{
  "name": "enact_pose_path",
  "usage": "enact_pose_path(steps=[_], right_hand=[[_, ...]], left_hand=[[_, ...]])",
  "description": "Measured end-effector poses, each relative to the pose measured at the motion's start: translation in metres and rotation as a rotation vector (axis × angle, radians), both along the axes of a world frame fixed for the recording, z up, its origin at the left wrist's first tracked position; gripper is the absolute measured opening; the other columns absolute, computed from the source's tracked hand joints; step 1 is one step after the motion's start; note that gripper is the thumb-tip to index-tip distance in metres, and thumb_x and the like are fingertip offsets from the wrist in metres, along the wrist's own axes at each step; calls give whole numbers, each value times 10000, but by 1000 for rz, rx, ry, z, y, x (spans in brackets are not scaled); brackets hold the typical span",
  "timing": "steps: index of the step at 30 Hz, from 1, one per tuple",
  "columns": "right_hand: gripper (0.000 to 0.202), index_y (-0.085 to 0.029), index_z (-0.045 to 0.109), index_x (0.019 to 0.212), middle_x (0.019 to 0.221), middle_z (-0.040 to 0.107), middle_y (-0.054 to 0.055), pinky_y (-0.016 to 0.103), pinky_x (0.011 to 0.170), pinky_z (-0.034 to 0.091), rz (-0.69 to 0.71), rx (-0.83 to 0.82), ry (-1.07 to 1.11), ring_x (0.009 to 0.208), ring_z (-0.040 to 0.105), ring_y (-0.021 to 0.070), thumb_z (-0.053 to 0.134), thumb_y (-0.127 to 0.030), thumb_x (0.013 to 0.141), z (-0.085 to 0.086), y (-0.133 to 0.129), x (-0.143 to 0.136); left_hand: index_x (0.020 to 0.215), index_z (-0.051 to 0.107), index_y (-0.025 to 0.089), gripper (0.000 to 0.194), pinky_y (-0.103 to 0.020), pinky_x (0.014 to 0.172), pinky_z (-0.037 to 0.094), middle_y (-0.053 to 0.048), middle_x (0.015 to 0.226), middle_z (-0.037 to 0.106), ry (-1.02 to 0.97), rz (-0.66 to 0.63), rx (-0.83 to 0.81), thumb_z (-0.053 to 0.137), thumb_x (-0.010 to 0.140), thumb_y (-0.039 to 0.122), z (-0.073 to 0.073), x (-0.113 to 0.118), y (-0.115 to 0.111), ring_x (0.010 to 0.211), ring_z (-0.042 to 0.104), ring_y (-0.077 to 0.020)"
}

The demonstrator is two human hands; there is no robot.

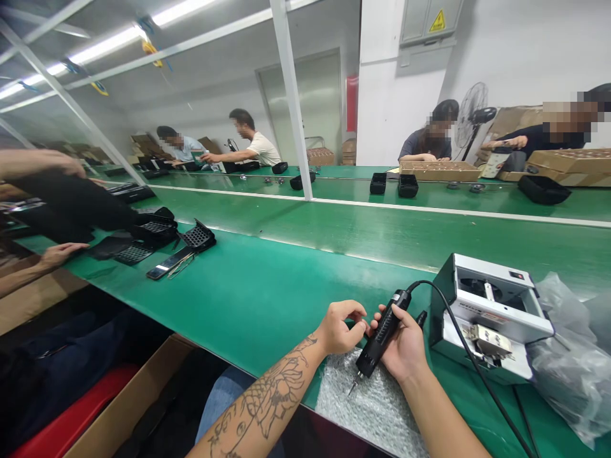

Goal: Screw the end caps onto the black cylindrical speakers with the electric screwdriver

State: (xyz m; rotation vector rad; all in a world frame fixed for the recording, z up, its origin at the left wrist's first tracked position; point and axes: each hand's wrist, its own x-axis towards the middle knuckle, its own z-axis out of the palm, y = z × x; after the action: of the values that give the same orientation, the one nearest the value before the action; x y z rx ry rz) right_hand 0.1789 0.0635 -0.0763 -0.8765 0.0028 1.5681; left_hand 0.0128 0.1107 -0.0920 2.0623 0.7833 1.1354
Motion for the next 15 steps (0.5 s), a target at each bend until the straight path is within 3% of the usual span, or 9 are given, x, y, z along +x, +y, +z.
enact_pose_path(steps=[15], right_hand=[[163, -149, 691, 934, 728, 697, 74, 471, 682, 640, 10, -2, -21, 626, 669, 221, 627, -289, 878, 1, 0, -1]], left_hand=[[918, 701, 150, 200, -263, 690, 549, -26, 788, 696, -52, -13, -136, 636, 730, 156, -2, 0, 2, 684, 625, -144]])
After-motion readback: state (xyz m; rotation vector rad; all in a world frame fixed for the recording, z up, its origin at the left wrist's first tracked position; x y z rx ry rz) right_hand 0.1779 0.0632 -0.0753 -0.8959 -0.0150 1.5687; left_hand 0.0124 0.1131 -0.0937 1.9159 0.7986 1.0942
